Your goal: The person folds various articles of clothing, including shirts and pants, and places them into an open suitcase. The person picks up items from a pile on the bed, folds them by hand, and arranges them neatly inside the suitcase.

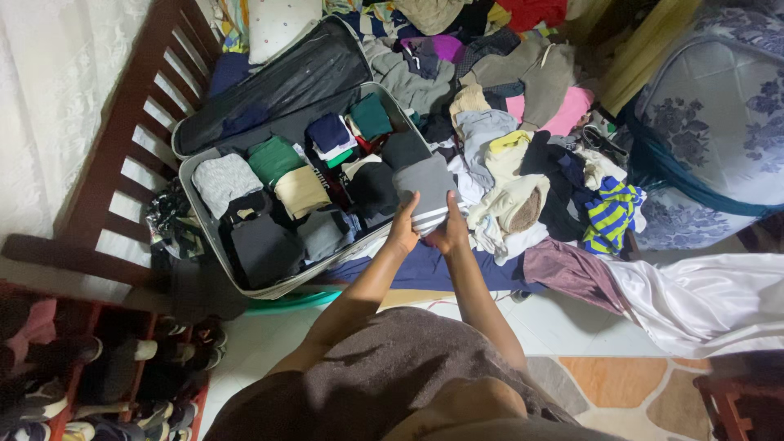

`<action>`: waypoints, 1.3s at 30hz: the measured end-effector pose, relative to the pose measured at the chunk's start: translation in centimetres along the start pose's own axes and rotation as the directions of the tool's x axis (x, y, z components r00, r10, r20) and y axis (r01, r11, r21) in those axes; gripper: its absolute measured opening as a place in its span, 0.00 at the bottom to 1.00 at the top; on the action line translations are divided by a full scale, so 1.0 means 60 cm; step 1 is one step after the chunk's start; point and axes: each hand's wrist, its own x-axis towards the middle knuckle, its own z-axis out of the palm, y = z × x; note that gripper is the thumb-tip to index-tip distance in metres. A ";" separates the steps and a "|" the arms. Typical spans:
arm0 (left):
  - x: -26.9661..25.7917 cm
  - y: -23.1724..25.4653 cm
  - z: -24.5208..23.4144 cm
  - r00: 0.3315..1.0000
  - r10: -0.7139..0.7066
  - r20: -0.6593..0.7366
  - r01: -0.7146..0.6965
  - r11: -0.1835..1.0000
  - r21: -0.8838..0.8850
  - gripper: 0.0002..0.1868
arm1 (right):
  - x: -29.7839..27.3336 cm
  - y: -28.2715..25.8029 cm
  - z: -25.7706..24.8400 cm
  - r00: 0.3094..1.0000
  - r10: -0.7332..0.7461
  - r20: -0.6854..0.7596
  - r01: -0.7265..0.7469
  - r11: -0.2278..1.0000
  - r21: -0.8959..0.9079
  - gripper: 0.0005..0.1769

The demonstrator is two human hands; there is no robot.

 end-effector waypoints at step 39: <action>-0.022 0.028 0.051 0.973 0.228 -0.022 -0.159 0.743 0.650 0.34 | -0.008 -0.090 -0.099 0.966 0.018 0.257 0.188 0.632 -0.752 0.35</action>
